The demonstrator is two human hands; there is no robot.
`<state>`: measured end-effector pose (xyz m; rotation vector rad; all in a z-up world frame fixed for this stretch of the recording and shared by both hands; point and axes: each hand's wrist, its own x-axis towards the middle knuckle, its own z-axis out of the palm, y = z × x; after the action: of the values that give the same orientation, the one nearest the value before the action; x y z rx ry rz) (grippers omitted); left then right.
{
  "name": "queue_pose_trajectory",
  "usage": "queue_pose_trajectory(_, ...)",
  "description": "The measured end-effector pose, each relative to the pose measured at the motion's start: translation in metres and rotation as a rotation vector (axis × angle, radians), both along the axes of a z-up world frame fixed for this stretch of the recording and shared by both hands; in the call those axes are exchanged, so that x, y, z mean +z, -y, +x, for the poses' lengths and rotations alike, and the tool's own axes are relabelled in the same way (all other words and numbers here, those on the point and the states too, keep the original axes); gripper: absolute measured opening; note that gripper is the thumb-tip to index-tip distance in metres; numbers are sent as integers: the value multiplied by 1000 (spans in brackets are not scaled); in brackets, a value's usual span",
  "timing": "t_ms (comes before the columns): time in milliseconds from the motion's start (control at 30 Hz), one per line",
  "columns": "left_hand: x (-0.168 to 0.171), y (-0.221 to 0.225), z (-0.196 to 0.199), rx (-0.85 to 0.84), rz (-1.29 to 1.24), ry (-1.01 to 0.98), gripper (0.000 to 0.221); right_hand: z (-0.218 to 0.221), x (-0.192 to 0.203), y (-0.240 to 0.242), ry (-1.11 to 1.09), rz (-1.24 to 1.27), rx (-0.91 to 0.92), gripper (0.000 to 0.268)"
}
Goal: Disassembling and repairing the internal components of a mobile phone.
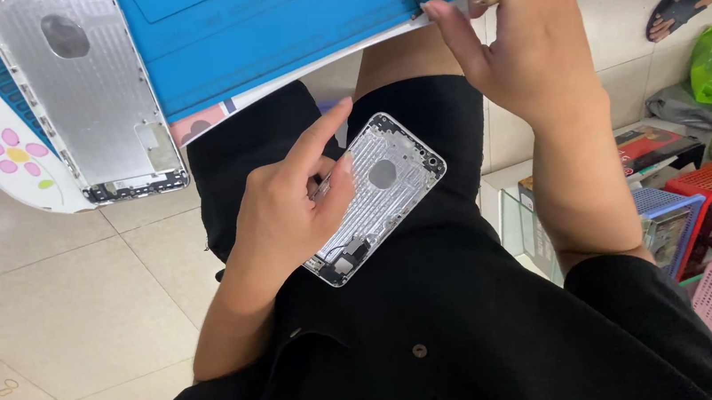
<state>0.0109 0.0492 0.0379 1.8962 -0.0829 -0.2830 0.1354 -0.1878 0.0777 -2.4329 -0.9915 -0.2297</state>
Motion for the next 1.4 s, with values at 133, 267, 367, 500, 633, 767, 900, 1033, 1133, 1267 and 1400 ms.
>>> queue_pose_trajectory(133,-3,-4,10,-6,-4,-36,51,16,-12,8,-62,-136,102,36)
queue_pose_trajectory(267,-5,-5,12,-8,-3,-45,51,20,-21,19,-136,-127,158,35)
queue_pose_trajectory(367,-5,-6,11,11,-21,-33,51,22,-28,24,-138,-116,197,34)
queue_pose_trajectory(500,-1,-5,11,16,-8,-31,50,15,-8,10,-134,-123,159,37)
queue_pose_trajectory(633,2,-2,8,23,16,-8,49,-17,8,1,-479,257,48,44)
queue_pose_trajectory(767,8,-1,8,31,6,-22,49,-44,12,-12,-793,581,165,46)
queue_pose_trajectory(900,15,2,7,41,-9,-67,48,-47,-3,-9,-675,482,385,50)
queue_pose_trajectory(1033,14,6,-2,55,-22,-94,45,-54,-8,2,-410,212,282,49)
queue_pose_trajectory(1133,15,11,-5,52,-16,-53,43,-53,-5,7,-387,195,272,48)
queue_pose_trajectory(1267,19,15,-6,55,7,-12,43,-57,3,10,-369,167,294,45)
queue_pose_trajectory(1400,23,17,-8,61,14,-33,43,-76,16,7,-425,160,130,44)
